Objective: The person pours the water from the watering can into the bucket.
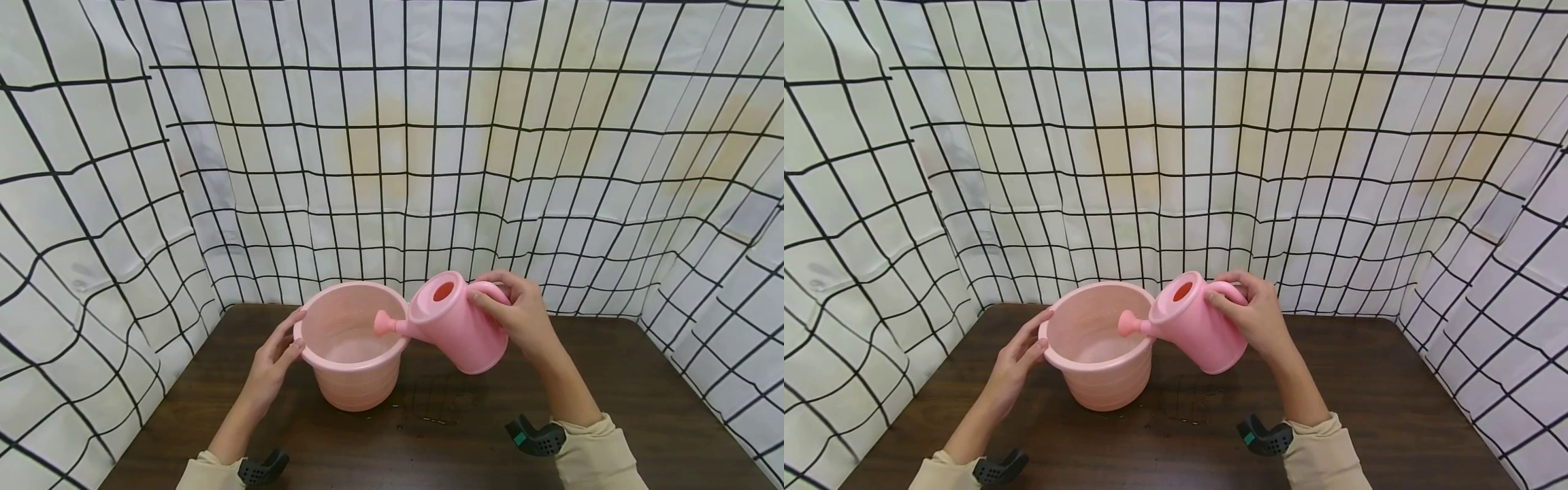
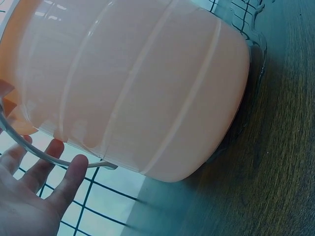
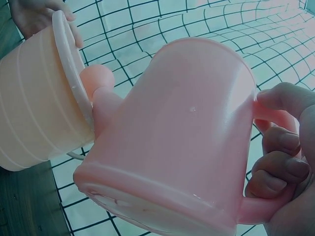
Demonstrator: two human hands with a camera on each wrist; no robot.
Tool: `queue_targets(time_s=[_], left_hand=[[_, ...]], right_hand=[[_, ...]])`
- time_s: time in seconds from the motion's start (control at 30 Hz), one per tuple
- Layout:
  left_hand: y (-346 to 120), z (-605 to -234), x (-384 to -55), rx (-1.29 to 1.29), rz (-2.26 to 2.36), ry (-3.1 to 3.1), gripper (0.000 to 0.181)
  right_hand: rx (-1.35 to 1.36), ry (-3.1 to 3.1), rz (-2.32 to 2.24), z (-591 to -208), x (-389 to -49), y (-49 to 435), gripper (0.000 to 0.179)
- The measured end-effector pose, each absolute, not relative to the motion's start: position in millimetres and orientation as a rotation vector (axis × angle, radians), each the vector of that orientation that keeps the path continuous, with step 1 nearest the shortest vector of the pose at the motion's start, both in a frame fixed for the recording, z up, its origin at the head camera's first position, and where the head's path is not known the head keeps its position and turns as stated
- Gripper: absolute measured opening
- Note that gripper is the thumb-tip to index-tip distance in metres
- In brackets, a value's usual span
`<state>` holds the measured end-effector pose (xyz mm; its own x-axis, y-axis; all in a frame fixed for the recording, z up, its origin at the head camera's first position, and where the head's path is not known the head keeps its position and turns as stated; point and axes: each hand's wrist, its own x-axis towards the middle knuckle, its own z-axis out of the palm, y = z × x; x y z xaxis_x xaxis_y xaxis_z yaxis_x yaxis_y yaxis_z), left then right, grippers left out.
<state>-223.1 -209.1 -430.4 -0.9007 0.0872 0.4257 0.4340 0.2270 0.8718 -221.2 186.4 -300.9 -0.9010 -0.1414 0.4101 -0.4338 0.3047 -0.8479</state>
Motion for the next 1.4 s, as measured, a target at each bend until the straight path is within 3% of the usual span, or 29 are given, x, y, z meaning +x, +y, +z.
queue_targets(time_s=[1.4], left_hand=[[-207.6, -430.8, -223.6, -0.504, -1.722, -2.211, 0.049]], right_hand=[[0.531, -2.309, 1.63, -301.6, -221.7, 188.0, 0.023]])
